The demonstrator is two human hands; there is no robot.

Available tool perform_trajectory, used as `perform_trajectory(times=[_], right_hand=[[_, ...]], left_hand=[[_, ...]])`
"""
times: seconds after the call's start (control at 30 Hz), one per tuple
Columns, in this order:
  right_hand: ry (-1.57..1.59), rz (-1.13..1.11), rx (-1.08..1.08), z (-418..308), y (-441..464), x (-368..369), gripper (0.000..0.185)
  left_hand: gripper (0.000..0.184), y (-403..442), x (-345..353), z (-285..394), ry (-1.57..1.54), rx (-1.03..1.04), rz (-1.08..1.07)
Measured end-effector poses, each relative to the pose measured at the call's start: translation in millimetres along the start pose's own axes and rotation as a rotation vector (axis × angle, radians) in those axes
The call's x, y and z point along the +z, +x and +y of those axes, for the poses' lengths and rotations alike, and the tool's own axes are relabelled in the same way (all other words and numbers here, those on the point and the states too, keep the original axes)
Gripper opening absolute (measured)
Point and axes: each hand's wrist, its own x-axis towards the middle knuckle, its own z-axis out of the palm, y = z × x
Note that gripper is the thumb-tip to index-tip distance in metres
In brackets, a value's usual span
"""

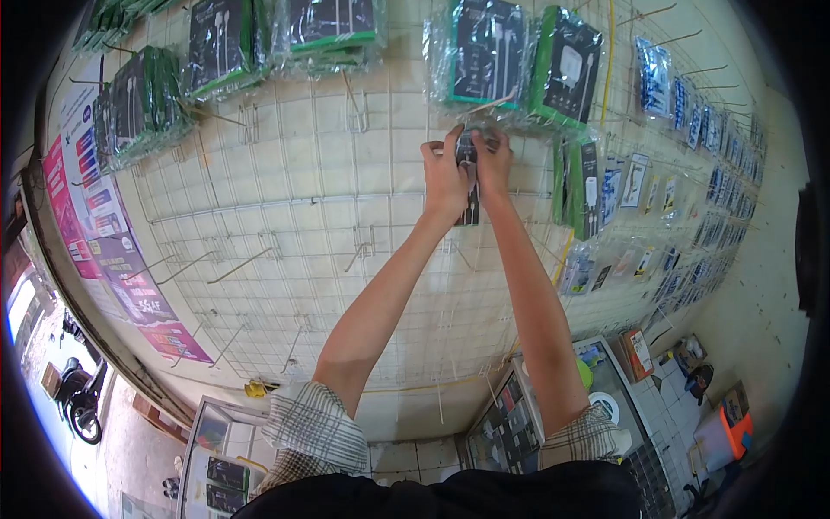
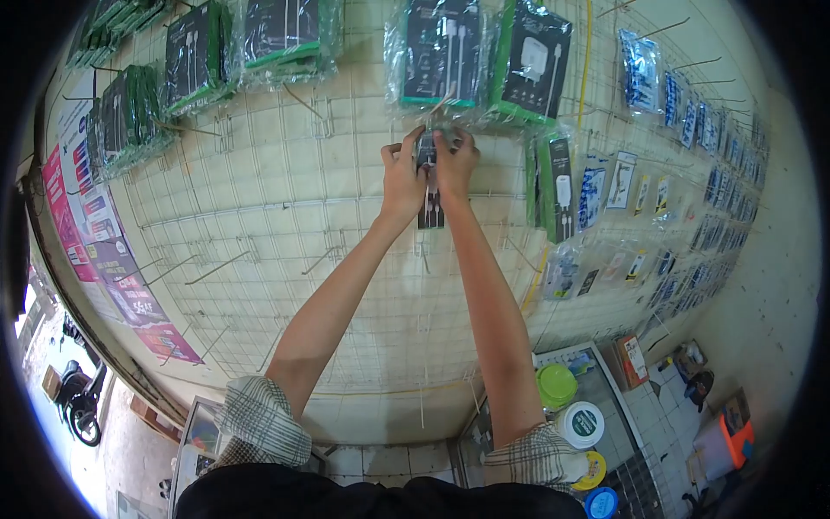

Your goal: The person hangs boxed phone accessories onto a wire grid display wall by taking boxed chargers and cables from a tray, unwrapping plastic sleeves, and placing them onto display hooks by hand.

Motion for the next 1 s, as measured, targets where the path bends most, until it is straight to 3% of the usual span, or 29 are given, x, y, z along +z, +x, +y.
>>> perform_trajectory(times=[0.1, 0.2, 0.3, 0.33, 0.37, 0.4, 0.43, 0.5, 0.53, 0.6, 0.63, 0.7, 0.8, 0.83, 1.0], right_hand=[[-0.108, 0.042, -0.191, -38, -50, -26, 0.043], [0.141, -0.036, -0.188, -102, -132, -44, 0.033], [0.255, -0.094, -0.215, -120, -238, -47, 0.019], [0.165, -0.239, -0.318, -112, -272, -52, 0.013], [0.298, -0.363, -0.204, -108, -314, -43, 0.009], [0.093, -0.727, -0.306, -106, -335, -45, 0.009], [0.054, -0.907, -0.195, -106, -364, -33, 0.009], [0.146, -1.105, 0.325, -68, -442, -23, 0.01], [0.182, -1.166, 0.345, -46, -475, -25, 0.01], [0.119, -1.54, 0.36, -3, -539, -32, 0.011], [0.156, -1.605, 0.378, 15, -567, -36, 0.011], [0.081, -1.999, 0.32, 47, -609, -42, 0.012], [0.074, -2.296, 0.225, 69, -657, -33, 0.012], [0.178, -2.273, 0.073, 60, -664, -19, 0.013], [0.381, -2.368, 0.167, -8, -712, 74, 0.013]], left_hand=[[0.058, -28, -19, 10, 0.024, 0.224, 0.101], [0.051, -77, -79, 47, -0.162, 0.245, -0.003], [0.039, -155, -151, 46, -0.268, 0.2, -0.108], [0.034, -183, -178, 38, -0.159, 0.237, -0.109], [0.028, -211, -206, 31, -0.043, 0.272, -0.108], [0.024, -242, -229, 18, 0.028, 0.159, -0.056], [0.021, -276, -249, 0, 0.103, 0.042, 0.001], [0.022, -347, -289, -29, -0.052, -0.491, 0.3], [0.018, -389, -312, -41, -0.05, -0.675, 0.451], [0.018, -482, -355, -50, 0.24, -0.857, 0.639], [0.017, -530, -373, -47, 0.355, -0.972, 0.736], [0.016, -618, -396, -27, 0.529, -1.105, 0.913], [0.017, -696, -408, 20, 0.747, -1.248, 1.144], [0.018, -706, -407, 33, 0.754, -1.213, 1.253], [0.019, -724, -405, 58, 0.699, -1.236, 1.521]])
